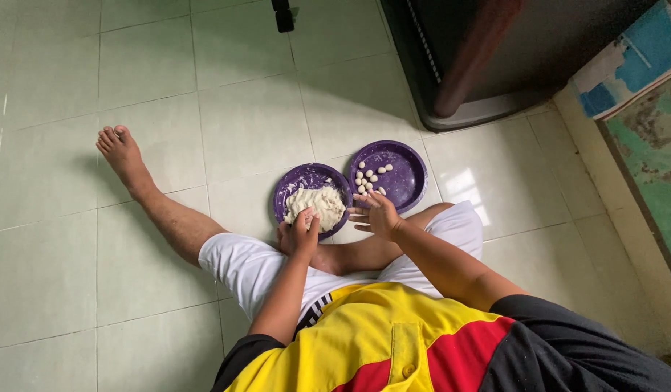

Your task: The person rolls small pieces of dough into balls using their palms and places them on a plate.

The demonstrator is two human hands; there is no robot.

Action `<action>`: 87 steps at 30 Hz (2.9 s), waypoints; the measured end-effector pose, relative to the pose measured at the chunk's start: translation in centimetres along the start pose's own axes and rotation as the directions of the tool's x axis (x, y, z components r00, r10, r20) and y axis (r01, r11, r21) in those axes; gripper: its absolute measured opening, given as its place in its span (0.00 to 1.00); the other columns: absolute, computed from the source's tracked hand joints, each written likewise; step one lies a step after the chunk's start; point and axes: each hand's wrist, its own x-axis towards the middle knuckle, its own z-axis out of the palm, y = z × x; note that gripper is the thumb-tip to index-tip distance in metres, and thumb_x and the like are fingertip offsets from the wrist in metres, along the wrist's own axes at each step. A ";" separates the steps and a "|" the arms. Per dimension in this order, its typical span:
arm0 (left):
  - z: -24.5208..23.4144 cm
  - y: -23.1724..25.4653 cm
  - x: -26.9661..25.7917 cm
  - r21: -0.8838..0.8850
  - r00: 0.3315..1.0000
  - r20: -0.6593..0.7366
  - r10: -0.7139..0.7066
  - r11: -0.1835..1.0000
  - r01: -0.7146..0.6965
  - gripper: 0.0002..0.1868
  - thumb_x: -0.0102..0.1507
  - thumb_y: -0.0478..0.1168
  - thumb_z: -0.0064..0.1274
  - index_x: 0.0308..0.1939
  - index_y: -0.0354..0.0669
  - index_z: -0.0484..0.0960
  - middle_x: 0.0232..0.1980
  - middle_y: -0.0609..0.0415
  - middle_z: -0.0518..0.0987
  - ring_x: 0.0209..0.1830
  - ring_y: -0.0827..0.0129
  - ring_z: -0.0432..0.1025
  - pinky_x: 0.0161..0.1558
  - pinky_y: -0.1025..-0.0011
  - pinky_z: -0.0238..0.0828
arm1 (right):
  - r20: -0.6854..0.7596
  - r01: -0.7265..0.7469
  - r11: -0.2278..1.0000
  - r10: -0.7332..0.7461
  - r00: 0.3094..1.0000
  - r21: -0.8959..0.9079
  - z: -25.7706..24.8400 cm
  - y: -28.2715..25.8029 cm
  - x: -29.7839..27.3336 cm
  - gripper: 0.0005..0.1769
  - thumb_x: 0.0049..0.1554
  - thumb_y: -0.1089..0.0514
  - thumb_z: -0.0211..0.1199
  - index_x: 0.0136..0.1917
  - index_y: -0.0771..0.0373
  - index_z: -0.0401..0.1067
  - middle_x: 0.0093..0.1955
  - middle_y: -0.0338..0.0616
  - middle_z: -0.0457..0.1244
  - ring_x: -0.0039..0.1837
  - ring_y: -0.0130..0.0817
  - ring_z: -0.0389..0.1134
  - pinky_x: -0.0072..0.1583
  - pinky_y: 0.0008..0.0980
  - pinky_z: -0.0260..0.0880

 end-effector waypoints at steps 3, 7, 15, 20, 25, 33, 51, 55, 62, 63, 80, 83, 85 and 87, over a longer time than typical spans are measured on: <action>1.3 -3.1 1.2 -0.011 0.999 -0.041 0.002 1.000 -0.002 0.25 0.68 0.60 0.45 0.65 0.58 0.77 0.63 0.58 0.80 0.67 0.69 0.71 0.70 0.60 0.59 | -0.014 -0.010 1.000 0.010 1.000 0.006 0.3 1.2 1.1 0.47 0.54 0.21 0.52 0.78 0.46 0.58 0.72 0.56 0.59 0.75 0.57 0.58 0.73 0.59 0.50; 2.8 -5.6 2.6 0.229 0.998 -0.061 -0.023 0.973 0.036 0.26 0.63 0.68 0.45 0.63 0.74 0.76 0.61 0.74 0.79 0.67 0.72 0.67 0.67 0.61 0.63 | 0.010 -0.006 1.000 0.005 1.000 0.017 0.3 2.8 3.1 0.45 0.53 0.22 0.52 0.76 0.44 0.60 0.68 0.52 0.62 0.70 0.52 0.63 0.71 0.56 0.55; 8.2 -11.0 5.6 -0.184 0.984 0.118 0.135 0.977 -0.112 0.31 0.70 0.57 0.47 0.72 0.48 0.67 0.71 0.43 0.68 0.73 0.50 0.63 0.71 0.49 0.60 | 0.006 0.043 0.991 -0.044 0.999 0.130 0.3 4.4 6.9 0.46 0.55 0.22 0.53 0.77 0.45 0.57 0.71 0.54 0.60 0.71 0.54 0.61 0.70 0.57 0.58; 10.2 -14.1 6.2 0.260 0.920 0.010 0.392 0.887 -0.381 0.26 0.65 0.59 0.49 0.59 0.48 0.80 0.52 0.45 0.83 0.54 0.48 0.77 0.64 0.46 0.64 | 0.005 0.062 0.943 -0.067 0.998 0.327 1.2 5.9 6.2 0.47 0.53 0.22 0.54 0.78 0.45 0.57 0.79 0.57 0.51 0.80 0.58 0.51 0.74 0.56 0.50; 11.4 -16.4 6.1 0.471 0.839 -0.032 0.543 0.748 -0.467 0.21 0.61 0.58 0.52 0.51 0.54 0.85 0.45 0.56 0.85 0.50 0.61 0.79 0.67 0.47 0.59 | -0.006 0.098 0.928 -0.103 0.995 0.359 1.5 7.6 5.9 0.46 0.52 0.21 0.56 0.78 0.39 0.56 0.80 0.52 0.49 0.81 0.53 0.48 0.76 0.55 0.47; 10.7 -16.4 3.5 0.555 0.755 0.048 0.654 0.611 -0.565 0.20 0.62 0.54 0.50 0.51 0.52 0.86 0.51 0.56 0.85 0.55 0.60 0.77 0.68 0.39 0.55 | -0.046 0.171 0.963 -0.165 0.985 0.207 0.8 10.1 6.7 0.47 0.57 0.26 0.55 0.82 0.41 0.48 0.84 0.52 0.43 0.84 0.55 0.40 0.78 0.55 0.40; 10.0 -15.6 5.0 0.506 0.872 0.448 0.199 0.747 -0.431 0.38 0.67 0.73 0.31 0.72 0.57 0.67 0.72 0.56 0.71 0.73 0.56 0.63 0.72 0.42 0.50 | -0.085 0.317 0.945 -0.310 0.947 0.080 -1.9 9.9 9.6 0.49 0.58 0.27 0.57 0.81 0.53 0.50 0.73 0.58 0.56 0.74 0.54 0.58 0.73 0.52 0.55; 10.1 -16.5 3.3 0.370 0.868 0.309 0.389 0.792 -0.486 0.33 0.63 0.68 0.49 0.62 0.52 0.79 0.62 0.51 0.79 0.66 0.57 0.70 0.69 0.58 0.61 | -0.066 0.332 0.939 -0.327 0.943 0.087 -1.1 10.0 8.3 0.49 0.58 0.27 0.56 0.81 0.54 0.49 0.74 0.61 0.55 0.76 0.57 0.56 0.74 0.52 0.53; 8.0 -15.3 1.6 0.226 0.804 0.373 0.463 0.795 -0.563 0.30 0.64 0.64 0.49 0.52 0.42 0.84 0.53 0.46 0.83 0.59 0.56 0.75 0.67 0.62 0.62 | -0.083 0.340 0.938 -0.335 0.939 0.071 -2.5 10.4 10.1 0.47 0.59 0.30 0.57 0.80 0.58 0.52 0.70 0.58 0.58 0.70 0.52 0.61 0.72 0.50 0.57; 8.4 -15.6 1.5 0.230 0.807 0.368 0.462 0.796 -0.560 0.30 0.64 0.64 0.49 0.52 0.42 0.84 0.53 0.46 0.83 0.59 0.56 0.75 0.67 0.62 0.62 | -0.076 0.339 0.938 -0.333 0.940 0.071 -2.5 10.4 10.1 0.47 0.59 0.30 0.57 0.80 0.58 0.52 0.70 0.58 0.58 0.70 0.52 0.61 0.72 0.50 0.57; 6.7 -16.7 7.2 -0.276 0.935 0.339 0.102 0.961 -0.005 0.21 0.63 0.54 0.59 0.57 0.53 0.85 0.49 0.51 0.85 0.48 0.63 0.80 0.50 0.65 0.77 | -0.187 0.277 0.961 -0.270 0.945 0.013 0.6 9.2 7.2 0.36 0.58 0.33 0.55 0.72 0.56 0.63 0.53 0.44 0.62 0.53 0.37 0.65 0.58 0.40 0.66; 5.8 -17.1 7.0 -0.388 0.922 0.373 0.102 0.920 0.055 0.20 0.65 0.55 0.58 0.58 0.56 0.84 0.54 0.48 0.83 0.53 0.54 0.79 0.52 0.58 0.75 | -0.125 0.234 0.972 -0.234 0.964 -0.017 0.9 8.6 6.8 0.35 0.59 0.34 0.56 0.72 0.55 0.64 0.55 0.46 0.64 0.56 0.40 0.67 0.60 0.42 0.67; 5.8 -15.8 5.3 -0.442 0.941 0.296 0.163 0.897 -0.017 0.20 0.67 0.49 0.56 0.60 0.47 0.82 0.56 0.42 0.82 0.55 0.51 0.78 0.55 0.55 0.74 | -0.100 0.223 0.975 -0.222 0.970 0.006 0.5 8.6 6.5 0.37 0.58 0.33 0.56 0.72 0.55 0.63 0.56 0.48 0.64 0.58 0.41 0.67 0.61 0.43 0.66; 6.1 -15.0 3.1 -0.487 0.954 0.212 0.214 0.869 -0.087 0.20 0.69 0.43 0.53 0.62 0.38 0.80 0.58 0.36 0.81 0.57 0.47 0.77 0.58 0.52 0.72 | -0.072 0.206 0.978 -0.203 0.976 0.030 0.5 9.1 5.4 0.38 0.57 0.32 0.56 0.72 0.54 0.63 0.58 0.49 0.64 0.59 0.43 0.66 0.63 0.45 0.65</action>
